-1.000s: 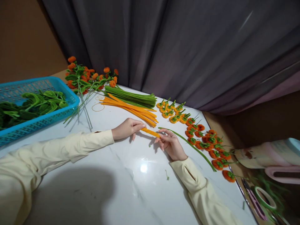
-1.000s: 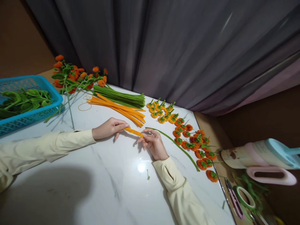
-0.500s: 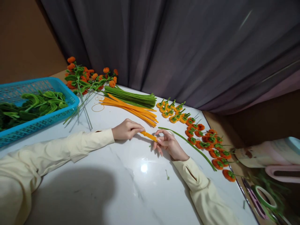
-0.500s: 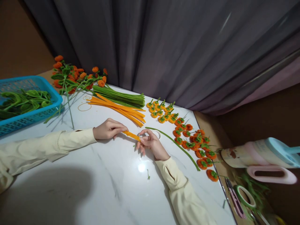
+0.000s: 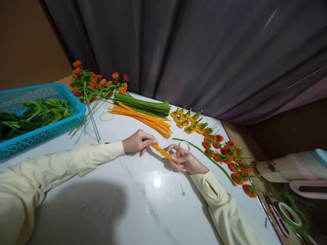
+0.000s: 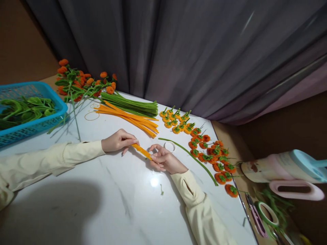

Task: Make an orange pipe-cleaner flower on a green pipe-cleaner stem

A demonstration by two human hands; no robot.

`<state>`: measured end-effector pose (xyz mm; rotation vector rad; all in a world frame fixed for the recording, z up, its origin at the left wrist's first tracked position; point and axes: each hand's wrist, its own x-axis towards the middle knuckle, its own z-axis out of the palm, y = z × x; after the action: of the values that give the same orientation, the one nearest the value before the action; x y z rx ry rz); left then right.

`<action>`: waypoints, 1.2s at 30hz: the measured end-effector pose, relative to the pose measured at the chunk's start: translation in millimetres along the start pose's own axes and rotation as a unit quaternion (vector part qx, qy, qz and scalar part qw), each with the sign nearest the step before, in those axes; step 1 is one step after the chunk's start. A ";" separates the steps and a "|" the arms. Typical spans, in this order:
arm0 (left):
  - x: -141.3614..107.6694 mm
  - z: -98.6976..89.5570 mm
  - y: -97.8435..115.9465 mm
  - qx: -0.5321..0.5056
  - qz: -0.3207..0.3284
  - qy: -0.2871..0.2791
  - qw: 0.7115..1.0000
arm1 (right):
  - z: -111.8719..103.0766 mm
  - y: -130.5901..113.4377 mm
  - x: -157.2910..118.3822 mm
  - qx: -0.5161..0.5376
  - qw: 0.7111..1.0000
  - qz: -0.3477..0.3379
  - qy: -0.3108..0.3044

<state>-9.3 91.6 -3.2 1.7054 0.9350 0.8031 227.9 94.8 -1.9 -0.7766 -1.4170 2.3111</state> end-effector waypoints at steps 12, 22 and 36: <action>0.9 -4.6 4.2 0.078 0.077 -0.002 0.994 | -1.8 4.1 1.3 -0.038 0.999 -0.006 -0.009; 8.9 -19.0 17.0 0.145 0.046 -0.104 0.983 | 15.6 -1.5 1.0 -0.152 0.988 -0.015 -0.002; 19.5 -25.4 63.6 0.297 0.086 -0.110 0.945 | 15.5 5.9 2.1 -0.111 0.988 -0.072 0.078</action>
<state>-7.8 106.4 66.4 2.3725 0.9359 0.4421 216.9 82.1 -2.1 -0.8654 -1.6200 1.9629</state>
